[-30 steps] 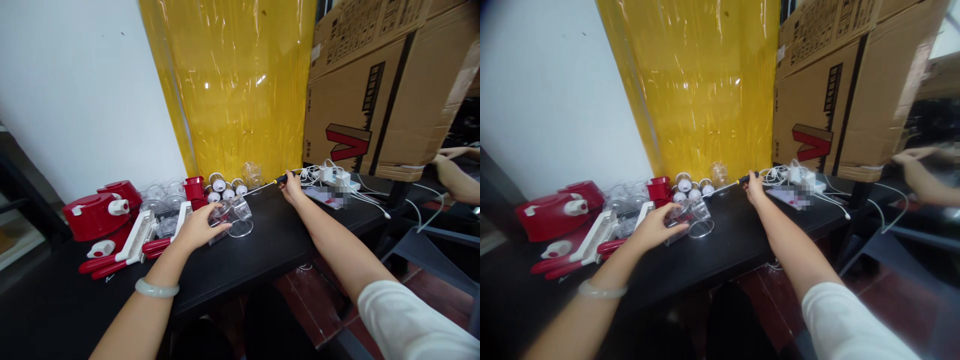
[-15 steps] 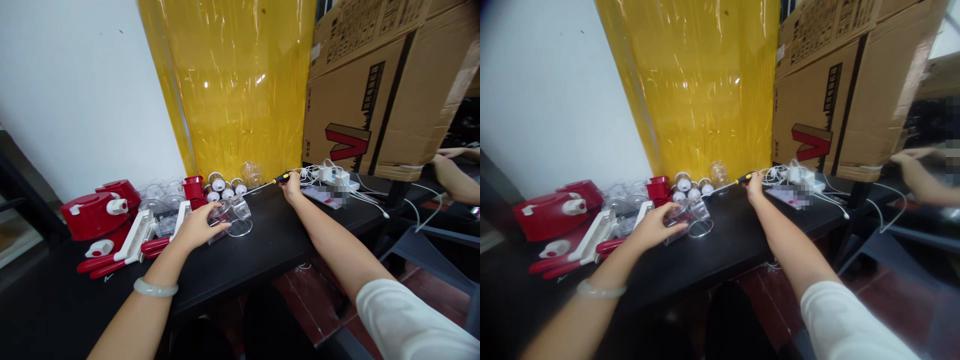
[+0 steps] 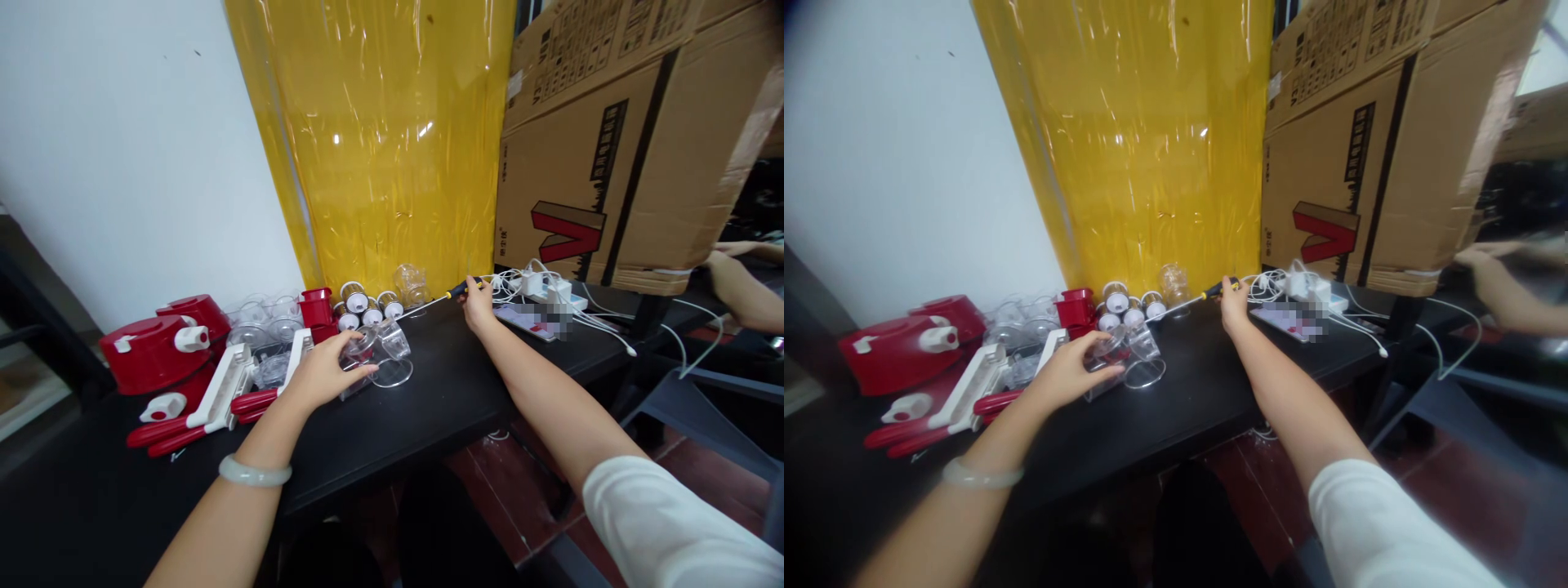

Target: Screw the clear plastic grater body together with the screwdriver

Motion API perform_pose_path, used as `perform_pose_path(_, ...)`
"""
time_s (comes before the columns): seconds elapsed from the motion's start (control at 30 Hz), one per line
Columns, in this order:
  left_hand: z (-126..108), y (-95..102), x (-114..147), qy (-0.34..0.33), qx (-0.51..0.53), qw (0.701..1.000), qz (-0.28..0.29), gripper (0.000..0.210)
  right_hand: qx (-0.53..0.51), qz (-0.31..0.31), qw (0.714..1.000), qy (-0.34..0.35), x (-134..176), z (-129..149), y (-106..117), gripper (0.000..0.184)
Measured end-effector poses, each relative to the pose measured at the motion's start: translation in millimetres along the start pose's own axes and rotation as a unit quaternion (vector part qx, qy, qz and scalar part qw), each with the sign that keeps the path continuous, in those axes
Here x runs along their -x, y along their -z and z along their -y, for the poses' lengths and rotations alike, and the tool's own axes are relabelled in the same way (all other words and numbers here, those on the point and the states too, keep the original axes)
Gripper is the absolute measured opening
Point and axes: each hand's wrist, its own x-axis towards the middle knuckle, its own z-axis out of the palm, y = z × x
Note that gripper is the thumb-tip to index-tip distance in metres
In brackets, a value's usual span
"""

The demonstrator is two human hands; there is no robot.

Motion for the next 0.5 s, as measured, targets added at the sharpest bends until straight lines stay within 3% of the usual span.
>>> perform_pose_path(0.3,1,-1.6,0,-0.004,0.001,1.000,-0.002,0.064,-0.049,0.016,0.996,-0.070,9,13,-5,0.001)
perform_pose_path(0.5,0,-0.8,0,-0.003,0.001,1.000,-0.003,0.063,0.013,0.053,0.997,-0.047,4,2,1,0.032)
